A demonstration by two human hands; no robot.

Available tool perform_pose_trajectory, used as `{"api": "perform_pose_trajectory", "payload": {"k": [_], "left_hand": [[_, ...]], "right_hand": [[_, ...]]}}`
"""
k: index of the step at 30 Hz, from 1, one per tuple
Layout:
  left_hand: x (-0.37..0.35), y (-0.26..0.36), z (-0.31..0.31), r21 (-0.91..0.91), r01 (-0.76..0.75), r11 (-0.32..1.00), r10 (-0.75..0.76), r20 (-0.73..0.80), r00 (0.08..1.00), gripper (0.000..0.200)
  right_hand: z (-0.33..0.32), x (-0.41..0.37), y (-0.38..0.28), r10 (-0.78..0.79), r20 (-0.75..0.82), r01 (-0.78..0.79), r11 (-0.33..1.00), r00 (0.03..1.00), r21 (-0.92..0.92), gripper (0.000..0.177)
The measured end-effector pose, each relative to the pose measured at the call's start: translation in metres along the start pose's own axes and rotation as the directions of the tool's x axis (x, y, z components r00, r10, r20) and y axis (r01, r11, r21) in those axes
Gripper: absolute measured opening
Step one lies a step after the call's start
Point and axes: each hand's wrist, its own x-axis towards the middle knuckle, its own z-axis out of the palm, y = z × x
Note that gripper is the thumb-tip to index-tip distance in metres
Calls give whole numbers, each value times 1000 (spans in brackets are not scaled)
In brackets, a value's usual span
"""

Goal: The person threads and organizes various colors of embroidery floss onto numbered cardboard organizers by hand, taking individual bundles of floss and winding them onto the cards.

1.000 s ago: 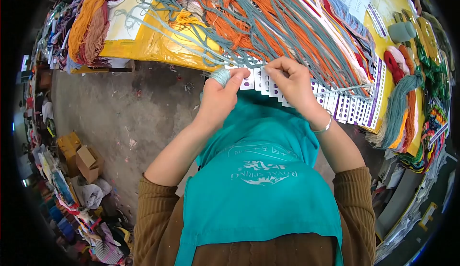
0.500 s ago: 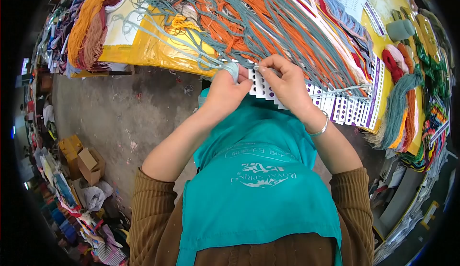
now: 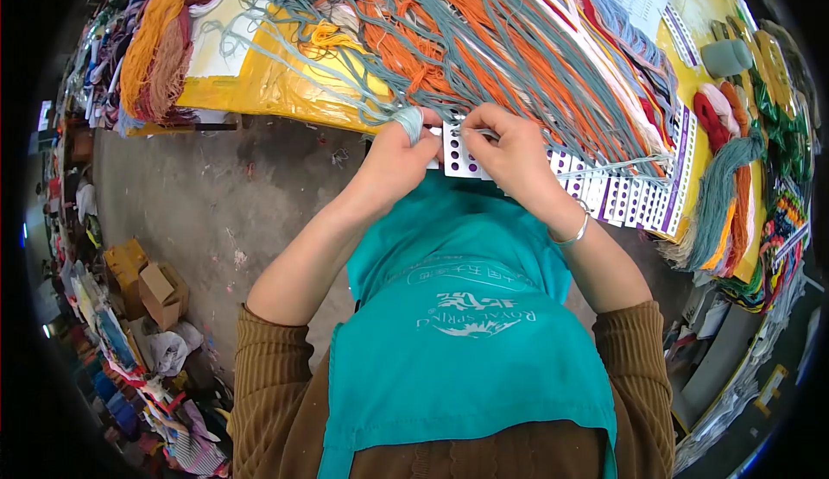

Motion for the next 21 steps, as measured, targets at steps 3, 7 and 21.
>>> {"api": "perform_pose_trajectory", "payload": {"k": [3,7,21], "left_hand": [[2,-3,0,-5,-15,1000,15,-7,1000,18],[7,1,-3,47,29,998,-31,37,999,10],[-3,3,-19,-7,-7,1000,7,45,999,9]], "right_hand": [[4,2,2,-26,-7,26,999,1000,-31,11],[5,5,8,-17,8,17,1000,1000,19,12],[6,5,-9,11,58,8,949,998,-315,29]]}}
